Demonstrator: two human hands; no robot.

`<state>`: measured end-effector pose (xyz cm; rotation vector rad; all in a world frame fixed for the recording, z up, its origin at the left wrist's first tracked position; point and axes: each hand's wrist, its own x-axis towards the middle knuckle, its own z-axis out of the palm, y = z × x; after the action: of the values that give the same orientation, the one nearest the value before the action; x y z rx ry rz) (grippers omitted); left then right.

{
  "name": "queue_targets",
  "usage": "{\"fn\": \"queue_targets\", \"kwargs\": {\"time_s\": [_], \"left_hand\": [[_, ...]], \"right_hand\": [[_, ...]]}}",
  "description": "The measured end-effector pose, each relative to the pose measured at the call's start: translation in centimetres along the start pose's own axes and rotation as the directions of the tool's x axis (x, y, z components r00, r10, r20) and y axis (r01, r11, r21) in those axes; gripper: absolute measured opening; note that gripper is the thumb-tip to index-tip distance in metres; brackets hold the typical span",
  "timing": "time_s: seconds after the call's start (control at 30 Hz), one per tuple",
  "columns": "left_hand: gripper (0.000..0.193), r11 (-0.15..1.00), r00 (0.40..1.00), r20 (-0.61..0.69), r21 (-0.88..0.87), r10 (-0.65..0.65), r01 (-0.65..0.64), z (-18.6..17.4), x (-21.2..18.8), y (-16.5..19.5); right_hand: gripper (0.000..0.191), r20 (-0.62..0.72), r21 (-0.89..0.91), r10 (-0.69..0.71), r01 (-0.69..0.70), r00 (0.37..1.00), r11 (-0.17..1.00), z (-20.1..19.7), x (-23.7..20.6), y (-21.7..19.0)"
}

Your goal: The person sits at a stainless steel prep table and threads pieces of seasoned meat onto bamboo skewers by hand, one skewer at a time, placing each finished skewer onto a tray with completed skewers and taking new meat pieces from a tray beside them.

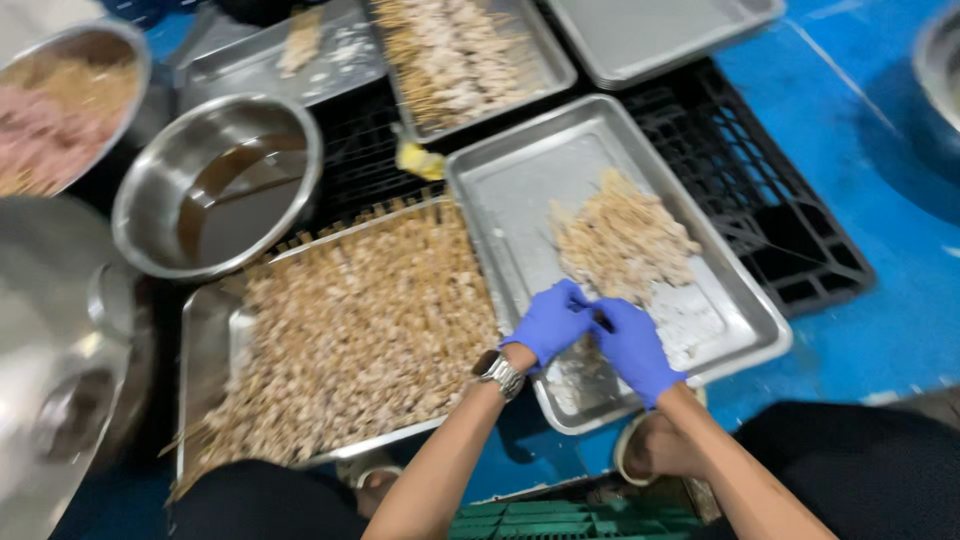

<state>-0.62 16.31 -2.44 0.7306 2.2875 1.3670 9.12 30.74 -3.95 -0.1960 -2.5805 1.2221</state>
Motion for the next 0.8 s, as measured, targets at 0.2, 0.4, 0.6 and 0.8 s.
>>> {"fn": "queue_targets", "kwargs": {"time_s": [0.2, 0.4, 0.6, 0.8], "left_hand": [[0.039, 0.978, 0.996, -0.018, -0.191, 0.087, -0.089, -6.1, -3.6, 3.5], [0.036, 0.972, 0.971, -0.064, 0.041, 0.232, -0.230, -21.1, -12.0, 7.0], [0.025, 0.907, 0.827, -0.543, 0.407, 0.144, 0.109, -39.0, -23.2, -2.2], [0.042, 0.664, 0.872, -0.281, 0.566, -0.401, 0.488, -45.0, -24.5, -18.5]], "right_hand": [[0.018, 0.041, -0.209, -0.081, 0.088, 0.996, 0.974, 0.0, 0.4, 0.1], [0.025, 0.135, -0.207, 0.058, -0.029, 0.989, 0.978, -0.3, 1.7, 1.2], [0.018, 0.011, 0.061, 0.021, -0.021, 1.000, 0.998, -2.5, 5.9, 0.7], [0.013, 0.023, 0.220, -0.135, 0.127, 0.991, 0.967, 4.2, 8.2, -13.3]]}}
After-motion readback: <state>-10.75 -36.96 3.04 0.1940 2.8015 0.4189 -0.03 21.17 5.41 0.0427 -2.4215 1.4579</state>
